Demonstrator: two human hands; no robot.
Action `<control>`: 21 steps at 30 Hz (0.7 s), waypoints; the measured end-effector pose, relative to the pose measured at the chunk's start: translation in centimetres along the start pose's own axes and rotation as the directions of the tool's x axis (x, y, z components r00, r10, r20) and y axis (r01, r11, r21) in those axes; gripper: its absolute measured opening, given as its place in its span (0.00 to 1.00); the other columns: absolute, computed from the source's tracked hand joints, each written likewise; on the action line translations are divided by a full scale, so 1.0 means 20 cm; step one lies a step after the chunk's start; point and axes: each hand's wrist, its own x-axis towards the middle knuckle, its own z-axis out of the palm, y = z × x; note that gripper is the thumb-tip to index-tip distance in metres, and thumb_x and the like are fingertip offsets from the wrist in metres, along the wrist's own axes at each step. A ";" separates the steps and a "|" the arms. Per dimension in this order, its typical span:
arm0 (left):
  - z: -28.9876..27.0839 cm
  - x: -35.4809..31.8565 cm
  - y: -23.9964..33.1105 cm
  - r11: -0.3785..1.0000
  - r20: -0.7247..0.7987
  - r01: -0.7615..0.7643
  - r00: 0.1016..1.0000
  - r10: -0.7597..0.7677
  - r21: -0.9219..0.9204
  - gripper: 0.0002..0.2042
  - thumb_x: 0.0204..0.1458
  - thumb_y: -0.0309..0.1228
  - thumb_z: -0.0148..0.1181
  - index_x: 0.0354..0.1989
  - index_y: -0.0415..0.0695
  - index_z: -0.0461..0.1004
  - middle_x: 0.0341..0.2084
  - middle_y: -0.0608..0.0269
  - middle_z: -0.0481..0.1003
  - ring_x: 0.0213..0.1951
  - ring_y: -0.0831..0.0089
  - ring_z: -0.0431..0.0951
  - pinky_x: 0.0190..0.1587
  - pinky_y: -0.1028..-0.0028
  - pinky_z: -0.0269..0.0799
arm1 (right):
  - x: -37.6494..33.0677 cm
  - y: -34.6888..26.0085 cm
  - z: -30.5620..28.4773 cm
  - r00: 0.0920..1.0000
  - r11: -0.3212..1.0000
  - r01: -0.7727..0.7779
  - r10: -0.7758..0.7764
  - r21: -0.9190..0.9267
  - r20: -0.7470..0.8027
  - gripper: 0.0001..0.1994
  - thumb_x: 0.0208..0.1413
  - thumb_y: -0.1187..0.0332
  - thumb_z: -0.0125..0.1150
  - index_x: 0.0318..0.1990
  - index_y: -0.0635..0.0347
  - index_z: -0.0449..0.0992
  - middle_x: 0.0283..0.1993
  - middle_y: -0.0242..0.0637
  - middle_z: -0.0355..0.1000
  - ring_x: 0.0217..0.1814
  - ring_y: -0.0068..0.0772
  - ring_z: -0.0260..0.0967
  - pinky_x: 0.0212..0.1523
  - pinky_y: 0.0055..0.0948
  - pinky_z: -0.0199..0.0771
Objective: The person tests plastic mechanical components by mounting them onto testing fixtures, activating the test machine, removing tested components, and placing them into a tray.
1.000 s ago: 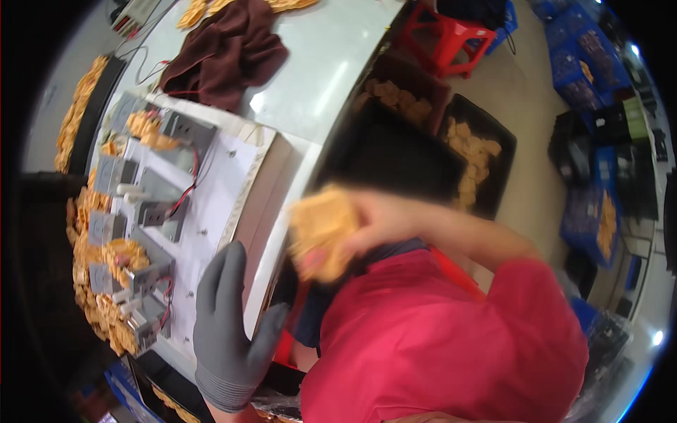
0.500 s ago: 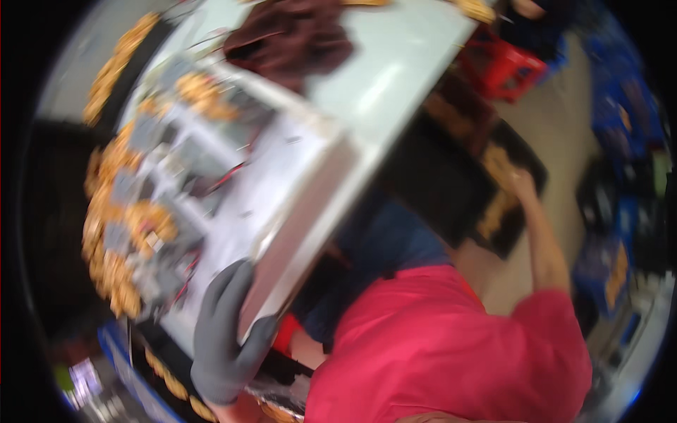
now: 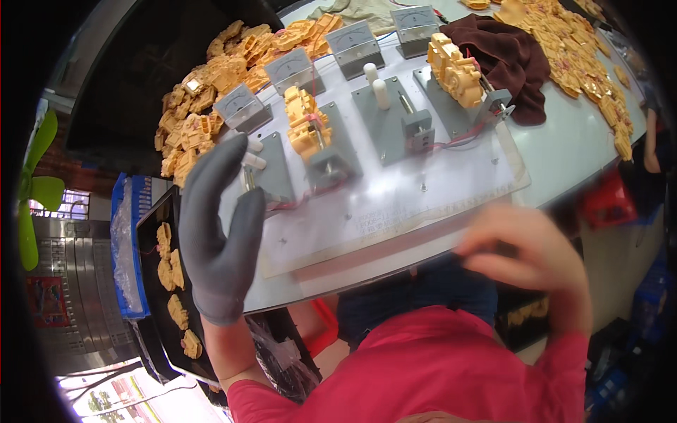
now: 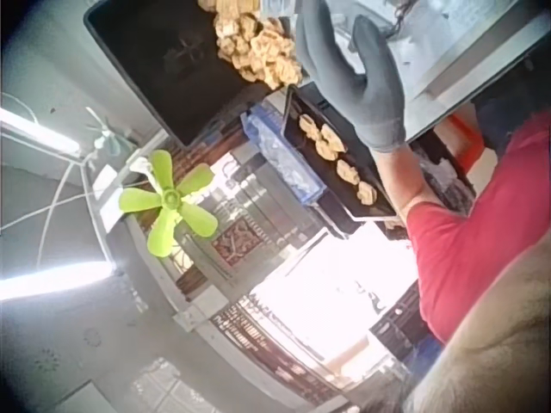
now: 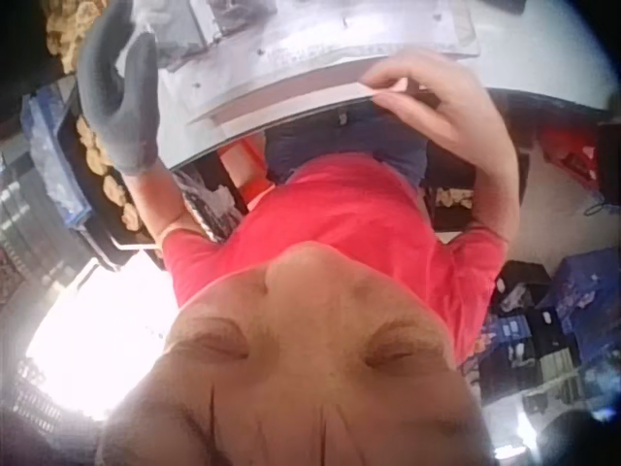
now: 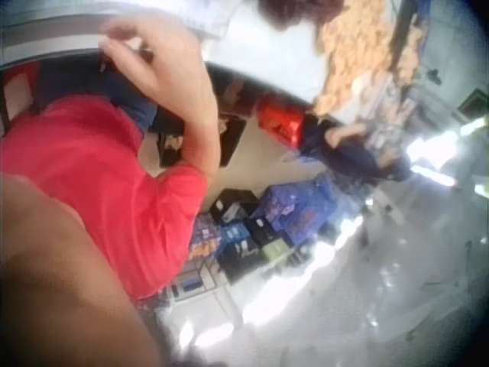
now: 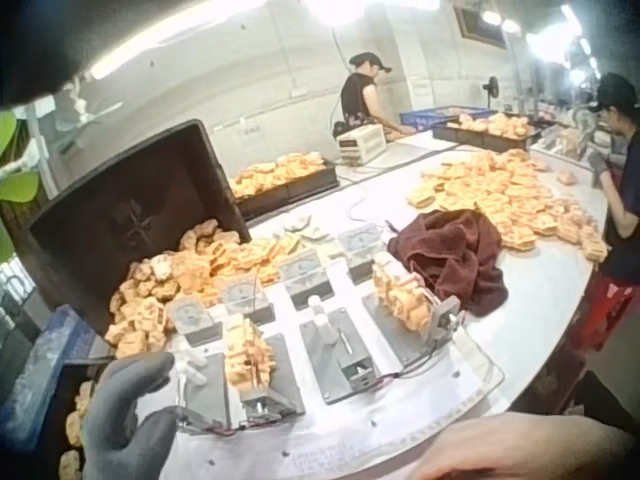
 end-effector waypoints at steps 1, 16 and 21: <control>0.00 0.03 -0.03 1.000 0.000 0.006 1.000 -0.006 0.019 0.23 0.54 0.17 0.59 0.61 0.35 0.73 0.58 0.51 0.73 0.60 0.62 0.73 0.65 0.66 0.65 | 0.11 0.01 0.07 0.994 0.995 0.092 -0.095 -0.045 -0.058 0.12 0.59 0.68 0.66 0.48 0.61 0.79 0.42 0.40 0.78 0.45 0.41 0.77 0.46 0.34 0.77; -0.02 0.09 -0.73 0.937 -0.524 0.123 0.802 -0.288 -0.327 0.19 0.69 0.27 0.44 0.64 0.29 0.67 0.64 0.50 0.69 0.63 0.64 0.72 0.68 0.67 0.66 | 0.61 0.23 0.54 0.875 0.873 0.206 -0.367 -0.442 -0.317 0.06 0.56 0.67 0.61 0.31 0.56 0.72 0.32 0.34 0.65 0.39 0.36 0.69 0.42 0.35 0.72; -0.02 0.00 -1.27 0.826 -0.421 0.360 0.729 -0.539 -0.435 0.23 0.69 0.31 0.46 0.69 0.34 0.62 0.66 0.50 0.67 0.63 0.61 0.71 0.67 0.67 0.66 | 0.60 0.22 0.52 0.882 0.871 0.211 -0.365 -0.443 -0.298 0.08 0.52 0.64 0.66 0.31 0.56 0.74 0.34 0.35 0.68 0.41 0.38 0.71 0.43 0.35 0.73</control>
